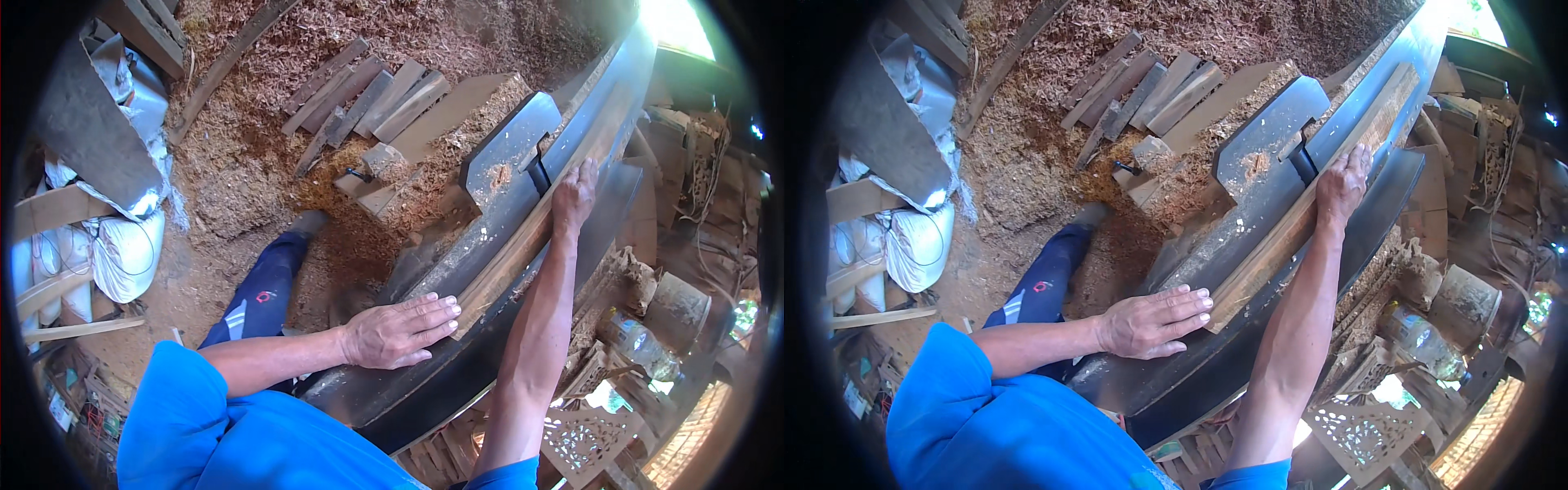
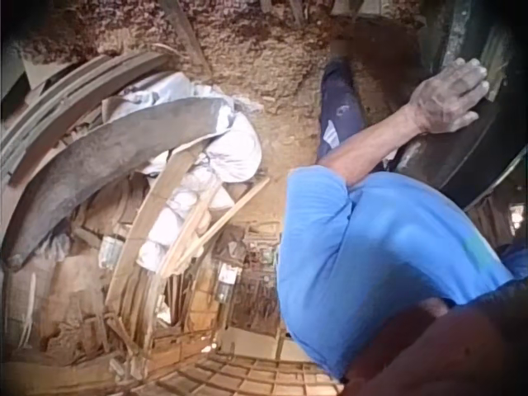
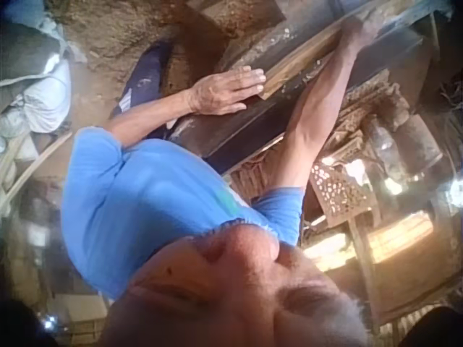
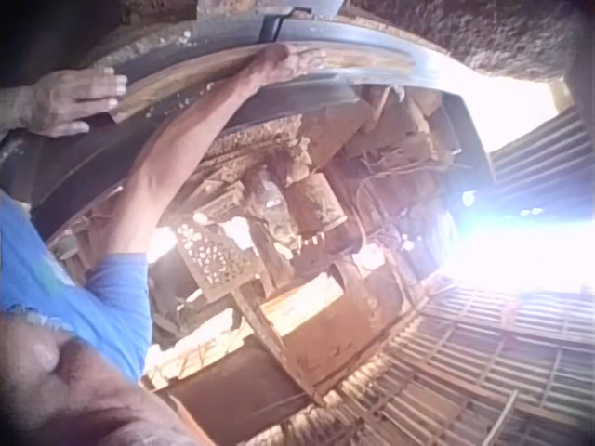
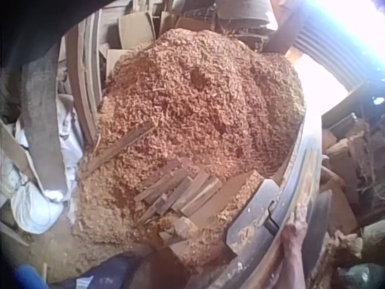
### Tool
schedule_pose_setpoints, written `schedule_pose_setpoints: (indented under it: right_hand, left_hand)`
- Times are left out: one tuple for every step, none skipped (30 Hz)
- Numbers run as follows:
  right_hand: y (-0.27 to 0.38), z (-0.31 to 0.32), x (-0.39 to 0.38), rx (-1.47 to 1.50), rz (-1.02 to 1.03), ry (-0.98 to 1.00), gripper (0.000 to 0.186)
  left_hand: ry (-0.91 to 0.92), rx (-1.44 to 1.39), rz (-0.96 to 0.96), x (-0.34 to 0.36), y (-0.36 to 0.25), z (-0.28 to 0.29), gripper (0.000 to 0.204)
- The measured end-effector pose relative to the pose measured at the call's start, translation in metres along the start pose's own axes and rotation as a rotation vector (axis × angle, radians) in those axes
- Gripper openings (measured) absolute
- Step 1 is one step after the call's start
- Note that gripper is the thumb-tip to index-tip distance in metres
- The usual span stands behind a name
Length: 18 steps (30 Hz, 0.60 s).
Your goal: The person feeds several wood planks through a jointer machine, picks up wood pieces from the floor, and measures a piece of wood with a tape measure.
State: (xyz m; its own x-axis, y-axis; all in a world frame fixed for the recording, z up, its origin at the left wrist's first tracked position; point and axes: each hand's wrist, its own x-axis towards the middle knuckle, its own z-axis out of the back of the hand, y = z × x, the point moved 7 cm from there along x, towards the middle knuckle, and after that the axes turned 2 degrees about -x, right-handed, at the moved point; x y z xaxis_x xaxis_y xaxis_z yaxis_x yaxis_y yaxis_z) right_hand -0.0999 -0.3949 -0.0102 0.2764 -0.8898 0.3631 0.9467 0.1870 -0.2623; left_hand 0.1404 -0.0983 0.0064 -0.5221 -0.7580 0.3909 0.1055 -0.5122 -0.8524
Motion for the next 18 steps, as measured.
schedule_pose_setpoints:
  right_hand:
    - [-0.004, -0.001, 0.001, 0.014, -0.017, 0.000, 0.035]
    - [-0.007, -0.002, 0.004, 0.007, -0.010, -0.001, 0.035]
    - [-0.009, -0.005, 0.006, -0.023, 0.005, 0.021, 0.036]
    - [-0.008, -0.007, 0.010, -0.047, 0.019, 0.040, 0.037]
    - [-0.006, -0.008, 0.013, -0.048, 0.023, 0.038, 0.037]
    - [-0.010, -0.010, 0.014, 0.081, -0.095, 0.024, 0.038]
    - [-0.019, -0.012, 0.013, 0.207, -0.215, 0.010, 0.039]
    - [-0.021, -0.013, 0.017, 0.205, -0.213, 0.008, 0.039]
    - [-0.020, -0.017, 0.021, 0.206, -0.191, 0.020, 0.040]
    - [-0.023, -0.020, 0.025, 0.201, -0.171, 0.029, 0.041]
    - [-0.038, -0.023, 0.025, 0.182, -0.178, 0.023, 0.041]
    - [-0.051, -0.024, 0.026, 0.111, -0.136, 0.020, 0.040]
    - [-0.061, -0.023, 0.028, 0.044, -0.097, 0.016, 0.040]
    - [-0.044, -0.025, 0.035, 0.063, -0.089, 0.017, 0.040]
    - [-0.033, -0.026, 0.039, 0.141, -0.165, 0.029, 0.040]
    - [-0.035, -0.025, 0.038, 0.200, -0.248, 0.042, 0.041]
    - [-0.034, -0.024, 0.041, 0.197, -0.248, 0.044, 0.041]
    - [-0.029, -0.023, 0.045, 0.199, -0.226, 0.046, 0.041]
  left_hand:
    - [-0.009, -0.005, -0.002, 0.000, 0.000, 0.001, 0.065]
    - [0.000, -0.008, 0.002, 0.001, 0.000, 0.000, 0.064]
    - [0.010, -0.011, 0.006, 0.002, 0.001, -0.001, 0.064]
    - [0.005, -0.011, 0.005, 0.002, 0.001, 0.001, 0.064]
    - [0.010, -0.012, 0.016, 0.002, 0.002, 0.001, 0.063]
    - [0.016, -0.013, 0.027, 0.002, 0.003, 0.001, 0.062]
    - [0.013, -0.014, 0.023, 0.002, 0.003, 0.001, 0.062]
    - [0.017, -0.015, 0.033, 0.001, 0.004, 0.000, 0.061]
    - [0.020, -0.016, 0.043, 0.001, 0.005, 0.000, 0.060]
    - [0.019, -0.017, 0.033, 0.002, 0.005, 0.001, 0.060]
    - [0.028, -0.027, 0.023, 0.004, 0.003, 0.000, 0.059]
    - [0.037, -0.037, 0.012, 0.006, 0.001, -0.001, 0.058]
    - [0.041, -0.044, -0.008, 0.009, 0.000, -0.002, 0.058]
    - [0.041, -0.038, 0.023, 0.007, 0.003, 0.000, 0.057]
    - [0.041, -0.033, 0.052, 0.005, 0.006, 0.001, 0.056]
    - [0.045, -0.034, 0.054, 0.003, 0.005, 0.001, 0.055]
    - [0.045, -0.037, 0.054, 0.003, 0.006, 0.001, 0.055]
    - [0.052, -0.028, 0.056, 0.003, 0.007, 0.001, 0.055]
